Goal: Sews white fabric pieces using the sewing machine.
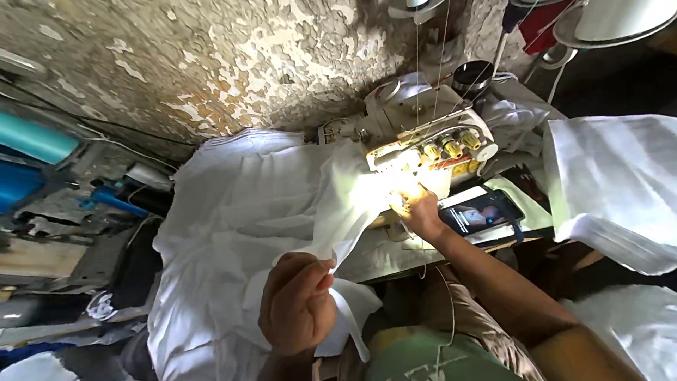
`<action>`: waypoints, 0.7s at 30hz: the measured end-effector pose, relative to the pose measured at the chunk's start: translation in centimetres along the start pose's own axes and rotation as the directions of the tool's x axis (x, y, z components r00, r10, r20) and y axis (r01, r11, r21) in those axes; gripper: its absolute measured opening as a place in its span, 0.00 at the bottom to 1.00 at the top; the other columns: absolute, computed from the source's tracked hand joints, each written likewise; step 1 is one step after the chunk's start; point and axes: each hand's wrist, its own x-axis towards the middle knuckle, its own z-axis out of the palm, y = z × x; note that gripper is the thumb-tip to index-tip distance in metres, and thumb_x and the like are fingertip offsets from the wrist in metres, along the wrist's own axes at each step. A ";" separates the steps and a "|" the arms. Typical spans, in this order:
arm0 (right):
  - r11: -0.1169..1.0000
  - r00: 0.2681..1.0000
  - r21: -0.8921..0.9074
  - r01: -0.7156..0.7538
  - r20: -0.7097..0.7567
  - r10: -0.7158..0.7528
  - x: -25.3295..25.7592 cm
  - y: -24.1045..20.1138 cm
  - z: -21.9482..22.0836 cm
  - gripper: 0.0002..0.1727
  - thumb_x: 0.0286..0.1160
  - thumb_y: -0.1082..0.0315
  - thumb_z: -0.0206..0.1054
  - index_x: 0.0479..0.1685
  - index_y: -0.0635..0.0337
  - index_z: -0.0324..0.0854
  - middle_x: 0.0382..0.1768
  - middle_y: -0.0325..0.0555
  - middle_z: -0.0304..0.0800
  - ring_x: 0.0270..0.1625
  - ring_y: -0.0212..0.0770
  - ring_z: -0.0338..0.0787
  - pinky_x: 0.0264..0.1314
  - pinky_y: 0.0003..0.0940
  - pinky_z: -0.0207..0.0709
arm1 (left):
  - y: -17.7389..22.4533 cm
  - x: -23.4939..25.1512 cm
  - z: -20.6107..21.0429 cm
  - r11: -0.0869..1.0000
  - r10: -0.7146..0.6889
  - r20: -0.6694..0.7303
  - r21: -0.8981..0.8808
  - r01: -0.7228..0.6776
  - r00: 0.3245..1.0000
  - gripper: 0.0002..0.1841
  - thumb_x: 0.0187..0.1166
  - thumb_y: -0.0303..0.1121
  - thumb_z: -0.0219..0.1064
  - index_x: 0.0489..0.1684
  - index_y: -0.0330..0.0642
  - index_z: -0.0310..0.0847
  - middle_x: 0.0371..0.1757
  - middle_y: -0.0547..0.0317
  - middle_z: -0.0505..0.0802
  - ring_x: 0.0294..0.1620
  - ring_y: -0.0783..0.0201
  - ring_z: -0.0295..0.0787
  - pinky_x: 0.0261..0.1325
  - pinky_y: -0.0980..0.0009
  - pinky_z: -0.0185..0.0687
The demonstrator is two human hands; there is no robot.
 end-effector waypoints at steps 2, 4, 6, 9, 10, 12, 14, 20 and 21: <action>0.999 1.000 0.039 0.030 0.001 -0.030 -0.1 -0.4 -0.2 0.09 0.68 0.70 0.72 0.38 0.68 0.92 0.29 0.59 0.91 0.30 0.59 0.91 0.29 0.53 0.82 | 0.3 0.3 -0.2 1.000 0.020 0.024 0.005 -0.020 1.000 0.10 0.94 0.38 0.52 0.52 0.48 0.79 0.48 0.73 0.85 0.54 0.87 0.82 0.59 0.89 0.74; 0.995 0.999 0.088 0.052 -0.009 -0.052 0.0 -0.3 0.0 0.09 0.71 0.69 0.69 0.38 0.69 0.89 0.20 0.53 0.86 0.19 0.51 0.85 0.19 0.47 0.76 | 0.5 0.6 -0.2 1.000 0.020 0.031 0.006 -0.021 0.999 0.09 0.93 0.37 0.52 0.52 0.48 0.79 0.48 0.71 0.85 0.54 0.87 0.82 0.59 0.90 0.74; 0.991 0.998 0.121 0.061 -0.017 -0.059 0.1 -0.2 0.3 0.09 0.73 0.71 0.67 0.43 0.69 0.87 0.23 0.51 0.88 0.19 0.48 0.87 0.19 0.43 0.78 | 0.8 0.9 0.0 1.000 0.001 0.034 0.006 -0.001 0.999 0.09 0.93 0.37 0.52 0.53 0.48 0.79 0.49 0.72 0.85 0.53 0.87 0.81 0.59 0.90 0.74; 0.973 0.999 0.230 0.031 0.006 -0.033 0.4 -0.3 0.2 0.08 0.75 0.76 0.65 0.45 0.71 0.87 0.25 0.52 0.88 0.20 0.40 0.83 0.23 0.32 0.77 | 1.6 1.7 0.5 1.000 -0.024 0.047 0.011 0.024 0.999 0.10 0.94 0.37 0.51 0.52 0.47 0.78 0.47 0.70 0.83 0.50 0.88 0.80 0.56 0.92 0.73; 0.954 0.998 0.298 -0.018 0.065 -0.002 0.4 -0.2 -0.4 0.09 0.75 0.77 0.65 0.47 0.73 0.87 0.27 0.53 0.90 0.21 0.38 0.84 0.26 0.30 0.79 | 1.8 2.0 0.5 1.000 -0.020 0.056 0.013 0.019 0.998 0.10 0.94 0.37 0.51 0.51 0.46 0.78 0.46 0.69 0.83 0.50 0.88 0.80 0.56 0.92 0.73; 0.892 0.972 0.428 -0.145 0.230 0.047 0.1 0.6 -1.7 0.10 0.76 0.78 0.64 0.51 0.75 0.86 0.32 0.53 0.91 0.25 0.32 0.86 0.33 0.26 0.84 | 2.0 2.5 0.6 1.000 -0.008 0.086 0.021 0.007 0.996 0.10 0.94 0.37 0.52 0.48 0.46 0.77 0.45 0.68 0.83 0.49 0.86 0.81 0.55 0.91 0.74; 0.842 0.938 0.487 -0.233 0.342 0.062 -0.6 2.0 -2.4 0.10 0.74 0.78 0.65 0.48 0.73 0.88 0.28 0.46 0.88 0.25 0.24 0.81 0.33 0.20 0.80 | 1.8 2.6 0.9 1.000 0.016 0.124 0.020 -0.018 0.992 0.09 0.93 0.37 0.54 0.45 0.46 0.77 0.44 0.66 0.85 0.48 0.81 0.84 0.54 0.88 0.77; 0.824 0.873 0.458 -0.333 0.480 0.086 -2.2 2.7 -3.3 0.08 0.76 0.73 0.68 0.39 0.70 0.90 0.31 0.42 0.90 0.33 0.15 0.80 0.43 0.12 0.75 | 0.7 1.3 2.3 0.998 0.053 0.185 -0.032 -0.047 0.981 0.06 0.92 0.36 0.56 0.47 0.46 0.75 0.41 0.61 0.87 0.45 0.72 0.88 0.51 0.81 0.82; 0.837 0.881 0.454 -0.306 0.468 0.068 -2.5 2.8 -3.2 0.09 0.77 0.72 0.67 0.41 0.70 0.90 0.33 0.43 0.91 0.34 0.16 0.81 0.45 0.13 0.76 | 0.6 1.2 2.4 0.999 0.046 0.190 -0.038 -0.039 0.981 0.07 0.92 0.36 0.56 0.47 0.45 0.75 0.41 0.60 0.87 0.44 0.72 0.87 0.51 0.82 0.82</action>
